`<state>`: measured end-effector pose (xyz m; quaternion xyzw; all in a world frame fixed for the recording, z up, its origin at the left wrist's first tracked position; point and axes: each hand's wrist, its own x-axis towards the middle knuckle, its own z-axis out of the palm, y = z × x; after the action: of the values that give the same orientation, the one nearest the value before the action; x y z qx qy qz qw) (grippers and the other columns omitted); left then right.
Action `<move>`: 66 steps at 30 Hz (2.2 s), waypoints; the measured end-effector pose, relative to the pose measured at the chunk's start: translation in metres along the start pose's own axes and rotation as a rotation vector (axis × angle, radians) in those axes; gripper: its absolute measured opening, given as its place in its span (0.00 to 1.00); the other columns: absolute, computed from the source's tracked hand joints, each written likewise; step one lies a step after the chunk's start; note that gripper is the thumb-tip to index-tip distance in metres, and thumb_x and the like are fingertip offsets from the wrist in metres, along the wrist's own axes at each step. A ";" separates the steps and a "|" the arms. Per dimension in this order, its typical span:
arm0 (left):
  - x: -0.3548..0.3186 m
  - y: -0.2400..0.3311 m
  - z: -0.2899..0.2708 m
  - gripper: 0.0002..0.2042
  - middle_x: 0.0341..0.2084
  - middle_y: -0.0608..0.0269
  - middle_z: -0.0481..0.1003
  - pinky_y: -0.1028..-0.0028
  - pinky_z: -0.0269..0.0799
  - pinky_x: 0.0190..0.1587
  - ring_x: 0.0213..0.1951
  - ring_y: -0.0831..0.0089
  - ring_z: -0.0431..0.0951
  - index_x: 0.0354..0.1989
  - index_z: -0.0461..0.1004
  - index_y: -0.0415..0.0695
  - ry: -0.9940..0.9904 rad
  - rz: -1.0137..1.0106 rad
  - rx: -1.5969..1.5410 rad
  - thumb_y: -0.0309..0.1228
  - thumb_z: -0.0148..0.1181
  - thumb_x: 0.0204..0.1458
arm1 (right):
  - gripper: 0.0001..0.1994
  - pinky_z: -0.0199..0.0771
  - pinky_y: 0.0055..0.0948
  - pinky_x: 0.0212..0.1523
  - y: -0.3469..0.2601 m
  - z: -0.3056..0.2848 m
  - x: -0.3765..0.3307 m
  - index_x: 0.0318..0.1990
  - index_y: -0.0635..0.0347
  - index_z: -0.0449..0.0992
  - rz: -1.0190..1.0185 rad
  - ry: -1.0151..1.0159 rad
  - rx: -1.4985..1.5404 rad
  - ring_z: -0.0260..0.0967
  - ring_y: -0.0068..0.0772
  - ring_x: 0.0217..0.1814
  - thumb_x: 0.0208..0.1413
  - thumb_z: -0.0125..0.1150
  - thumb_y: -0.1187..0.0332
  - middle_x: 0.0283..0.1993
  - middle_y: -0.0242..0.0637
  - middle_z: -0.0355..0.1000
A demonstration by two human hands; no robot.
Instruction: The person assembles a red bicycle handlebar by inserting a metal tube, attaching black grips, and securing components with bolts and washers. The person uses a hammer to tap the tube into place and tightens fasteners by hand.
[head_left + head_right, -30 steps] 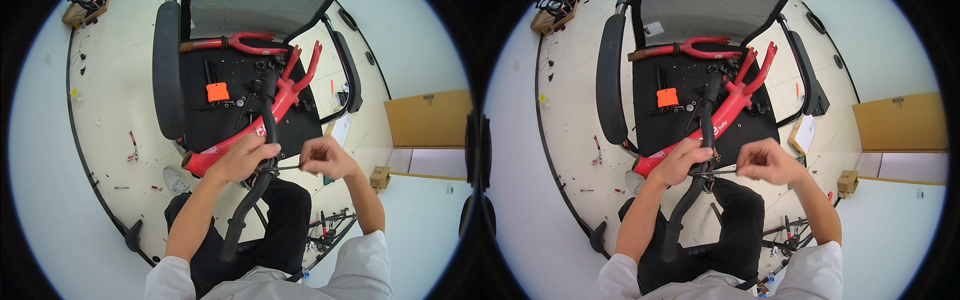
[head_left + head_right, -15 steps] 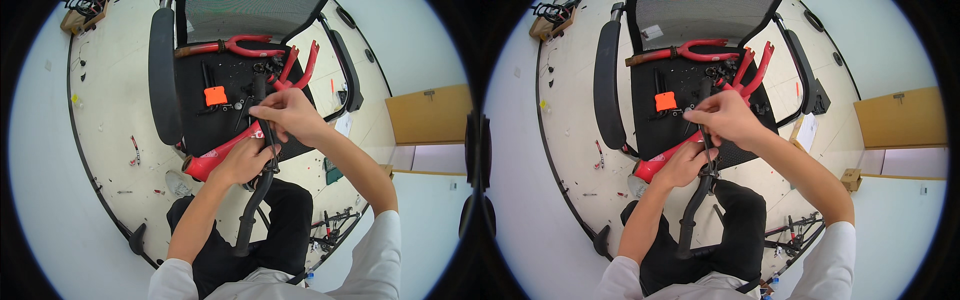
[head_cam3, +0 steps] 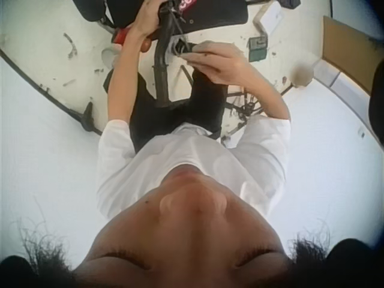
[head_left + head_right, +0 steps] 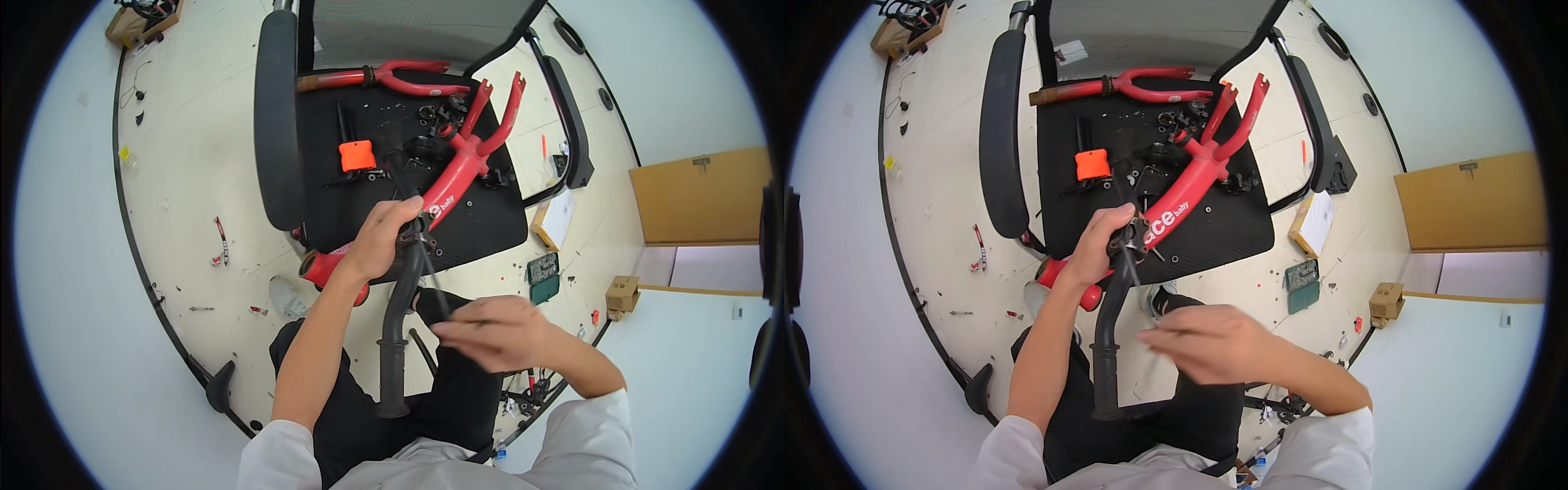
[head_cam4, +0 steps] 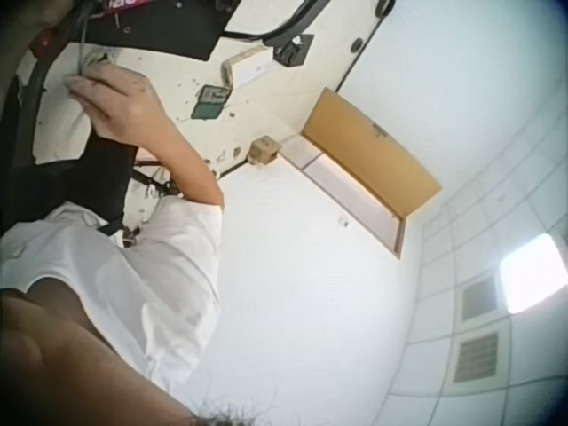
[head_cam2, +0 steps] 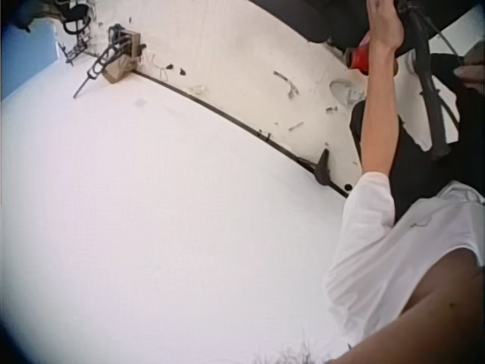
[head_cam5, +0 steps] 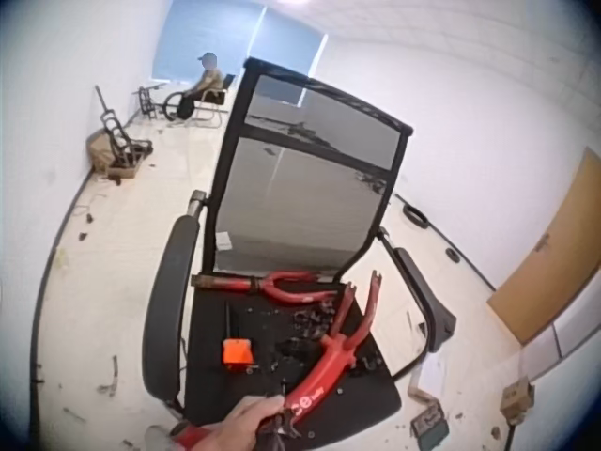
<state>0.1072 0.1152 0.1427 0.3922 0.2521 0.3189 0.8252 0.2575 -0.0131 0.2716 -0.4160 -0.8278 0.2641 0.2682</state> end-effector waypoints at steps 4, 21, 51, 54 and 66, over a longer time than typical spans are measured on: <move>-0.001 -0.004 0.005 0.23 0.16 0.73 0.66 0.77 0.60 0.26 0.20 0.82 0.64 0.22 0.71 0.41 -0.019 -0.033 0.066 0.48 0.48 0.61 | 0.12 0.79 0.24 0.31 0.007 -0.020 -0.025 0.39 0.63 0.84 0.331 0.058 0.226 0.79 0.30 0.32 0.46 0.68 0.84 0.35 0.41 0.79; 0.001 0.000 -0.005 0.23 0.18 0.64 0.72 0.75 0.72 0.27 0.22 0.77 0.73 0.27 0.75 0.39 -0.096 -0.035 -0.110 0.48 0.47 0.61 | 0.10 0.78 0.31 0.52 0.110 -0.024 0.042 0.47 0.68 0.76 0.923 0.458 1.068 0.72 0.21 0.36 0.61 0.62 0.72 0.33 0.32 0.72; 0.002 0.003 -0.019 0.24 0.17 0.65 0.69 0.75 0.67 0.31 0.22 0.76 0.71 0.30 0.75 0.38 0.186 0.086 -0.022 0.50 0.48 0.61 | 0.06 0.82 0.25 0.43 0.031 -0.030 0.024 0.40 0.75 0.80 0.554 0.242 0.285 0.82 0.37 0.43 0.54 0.64 0.83 0.39 0.47 0.80; -0.001 0.012 -0.016 0.27 0.16 0.60 0.69 0.72 0.67 0.27 0.16 0.72 0.68 0.30 0.73 0.37 0.152 -0.043 -0.256 0.54 0.48 0.58 | 0.07 0.83 0.28 0.38 0.062 -0.047 0.048 0.38 0.77 0.79 0.610 0.221 0.391 0.81 0.35 0.34 0.54 0.66 0.79 0.33 0.47 0.79; -0.001 -0.002 -0.023 0.20 0.22 0.68 0.69 0.76 0.67 0.29 0.23 0.79 0.70 0.34 0.72 0.37 -0.020 0.136 0.052 0.43 0.42 0.65 | 0.08 0.62 0.15 0.22 0.124 -0.021 0.119 0.35 0.65 0.79 0.885 0.197 0.844 0.65 0.14 0.22 0.60 0.65 0.68 0.26 0.30 0.73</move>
<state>0.0922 0.1249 0.1278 0.4328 0.2246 0.3637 0.7937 0.2788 0.1540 0.2310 -0.6004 -0.3723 0.6152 0.3499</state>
